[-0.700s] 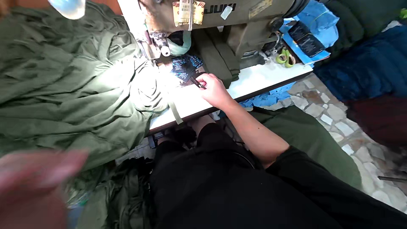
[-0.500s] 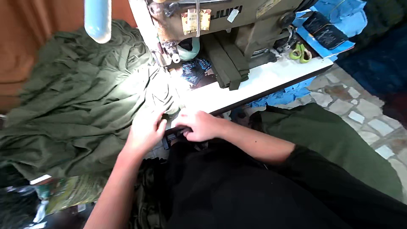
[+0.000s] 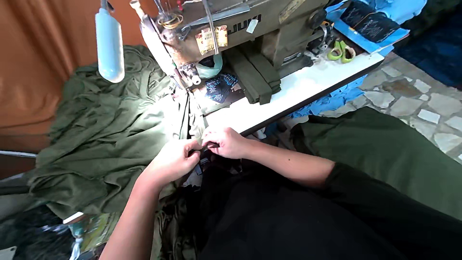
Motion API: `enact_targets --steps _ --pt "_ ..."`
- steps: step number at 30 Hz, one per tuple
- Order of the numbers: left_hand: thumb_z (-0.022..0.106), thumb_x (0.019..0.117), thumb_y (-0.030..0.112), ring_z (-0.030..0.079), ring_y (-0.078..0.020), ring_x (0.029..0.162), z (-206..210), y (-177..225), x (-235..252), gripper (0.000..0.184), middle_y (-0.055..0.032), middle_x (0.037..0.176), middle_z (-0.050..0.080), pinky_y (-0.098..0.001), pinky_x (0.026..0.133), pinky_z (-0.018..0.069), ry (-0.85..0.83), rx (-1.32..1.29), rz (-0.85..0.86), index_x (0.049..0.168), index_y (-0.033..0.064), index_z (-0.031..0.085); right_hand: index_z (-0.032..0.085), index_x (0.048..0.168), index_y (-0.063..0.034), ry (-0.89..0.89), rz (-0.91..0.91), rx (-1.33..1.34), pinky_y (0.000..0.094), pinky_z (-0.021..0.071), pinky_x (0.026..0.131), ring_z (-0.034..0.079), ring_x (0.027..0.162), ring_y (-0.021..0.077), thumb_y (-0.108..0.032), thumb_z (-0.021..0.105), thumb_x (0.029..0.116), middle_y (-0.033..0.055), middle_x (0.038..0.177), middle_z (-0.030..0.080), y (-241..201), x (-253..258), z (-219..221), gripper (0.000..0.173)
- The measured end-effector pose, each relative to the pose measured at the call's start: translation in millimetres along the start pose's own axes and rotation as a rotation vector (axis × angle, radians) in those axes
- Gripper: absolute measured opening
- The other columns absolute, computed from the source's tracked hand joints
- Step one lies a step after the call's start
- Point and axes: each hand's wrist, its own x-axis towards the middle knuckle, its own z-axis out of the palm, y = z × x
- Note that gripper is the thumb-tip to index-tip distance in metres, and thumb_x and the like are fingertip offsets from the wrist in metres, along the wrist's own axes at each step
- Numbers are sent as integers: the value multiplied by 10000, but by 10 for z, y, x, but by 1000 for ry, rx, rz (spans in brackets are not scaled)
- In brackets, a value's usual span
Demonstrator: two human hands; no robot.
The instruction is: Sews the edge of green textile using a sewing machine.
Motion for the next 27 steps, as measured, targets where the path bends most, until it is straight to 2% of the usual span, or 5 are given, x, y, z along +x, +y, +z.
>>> enact_targets --steps 4,7,14,18,27 --pt "579 900 75 669 -240 908 121 -149 193 185 -112 919 690 -468 794 528 -15 -51 80 776 6 698 737 892 -15 -106 -23 -293 421 583 648 710 812 264 5 694 869 132 928 707 38 -220 -28 53" --pt "561 974 109 663 -380 1139 203 -406 436 224 -206 1269 668 -597 950 506 92 182 38 1061 -36 708 728 871 -8 -131 0 -351 423 582 627 710 799 272 -4 651 910 138 942 708 32 -278 -26 87" --pt "514 1044 393 649 -479 1113 -19 -810 666 456 -266 1138 683 -688 847 497 53 568 -257 1077 -19 705 721 958 -1 -206 141 -307 465 589 680 714 874 331 -20 600 959 185 1043 698 -69 -221 -5 122" --pt "614 997 161 668 -490 1001 -38 -674 819 224 -268 969 693 -685 846 476 167 495 -179 986 -46 700 711 945 2 -223 127 -284 451 588 665 716 865 330 -27 593 960 190 1032 701 -54 -222 -13 122" --pt "482 1006 149 578 -473 1264 341 -930 743 329 -284 1347 612 -649 1059 413 376 245 -60 1105 -80 696 696 930 10 -261 132 -240 459 585 669 714 879 348 -52 574 982 208 1073 697 -47 -226 -49 146"
